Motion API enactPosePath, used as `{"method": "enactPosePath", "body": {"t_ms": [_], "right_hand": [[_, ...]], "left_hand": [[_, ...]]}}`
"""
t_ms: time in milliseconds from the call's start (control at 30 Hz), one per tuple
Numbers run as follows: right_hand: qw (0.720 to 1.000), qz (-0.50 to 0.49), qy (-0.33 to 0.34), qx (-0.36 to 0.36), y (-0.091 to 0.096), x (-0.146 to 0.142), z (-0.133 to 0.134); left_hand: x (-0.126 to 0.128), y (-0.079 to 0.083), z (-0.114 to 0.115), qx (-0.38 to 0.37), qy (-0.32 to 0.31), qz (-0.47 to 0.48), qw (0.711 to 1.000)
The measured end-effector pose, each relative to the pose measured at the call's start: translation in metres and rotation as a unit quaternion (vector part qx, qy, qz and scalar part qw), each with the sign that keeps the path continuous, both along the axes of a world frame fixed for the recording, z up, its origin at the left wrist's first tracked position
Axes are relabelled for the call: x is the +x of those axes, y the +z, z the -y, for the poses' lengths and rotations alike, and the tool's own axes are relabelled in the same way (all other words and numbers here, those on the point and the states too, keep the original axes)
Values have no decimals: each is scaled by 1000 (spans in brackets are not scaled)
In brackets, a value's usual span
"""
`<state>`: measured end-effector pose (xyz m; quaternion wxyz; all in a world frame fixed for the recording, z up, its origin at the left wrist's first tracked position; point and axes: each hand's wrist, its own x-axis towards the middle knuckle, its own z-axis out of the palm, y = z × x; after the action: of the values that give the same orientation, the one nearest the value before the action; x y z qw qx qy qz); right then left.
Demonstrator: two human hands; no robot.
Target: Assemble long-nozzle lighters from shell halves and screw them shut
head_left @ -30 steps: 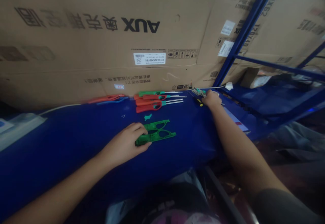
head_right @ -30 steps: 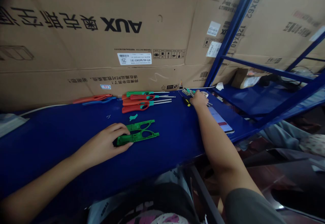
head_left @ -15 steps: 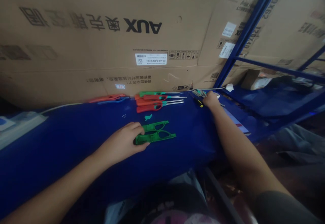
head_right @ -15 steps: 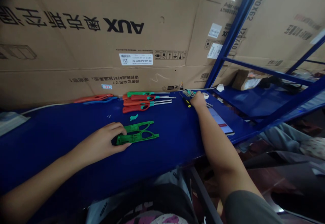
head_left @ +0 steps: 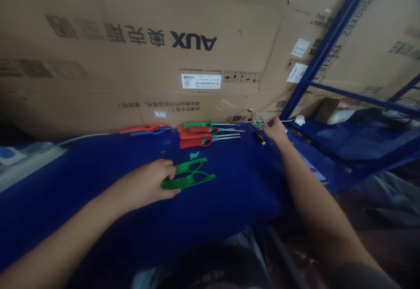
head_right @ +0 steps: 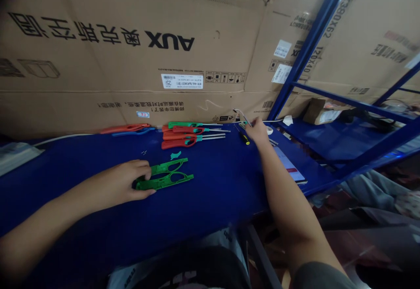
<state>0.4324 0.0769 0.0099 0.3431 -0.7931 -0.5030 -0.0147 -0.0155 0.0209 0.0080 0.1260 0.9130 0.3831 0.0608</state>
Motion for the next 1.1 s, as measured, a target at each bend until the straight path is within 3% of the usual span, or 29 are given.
{"method": "enactPosePath", "body": {"t_ms": [100, 200, 367, 467, 600, 733, 1100], "right_hand": [[994, -47, 96, 9, 7, -15, 4], [970, -92, 226, -5, 12, -34, 13], [895, -141, 419, -62, 11, -70, 33], [840, -165, 514, -56, 6, -89, 43], [823, -149, 547, -29, -1, -109, 53], [823, -92, 561, -11, -6, -121, 61], [807, -78, 584, -44, -6, -131, 69]], "left_hand": [[-10, 0, -5, -8, -5, 18, 1000], [-19, 1, -8, -15, -2, 21, 1000], [-22, 9, -5, -25, 12, 0, 1000], [-15, 11, -2, 3, 21, 8, 1000], [6, 7, 8, 78, 52, 163, 982], [23, 2, 20, 71, 57, 310, 946], [21, -3, 32, 166, -47, 249, 953]]}}
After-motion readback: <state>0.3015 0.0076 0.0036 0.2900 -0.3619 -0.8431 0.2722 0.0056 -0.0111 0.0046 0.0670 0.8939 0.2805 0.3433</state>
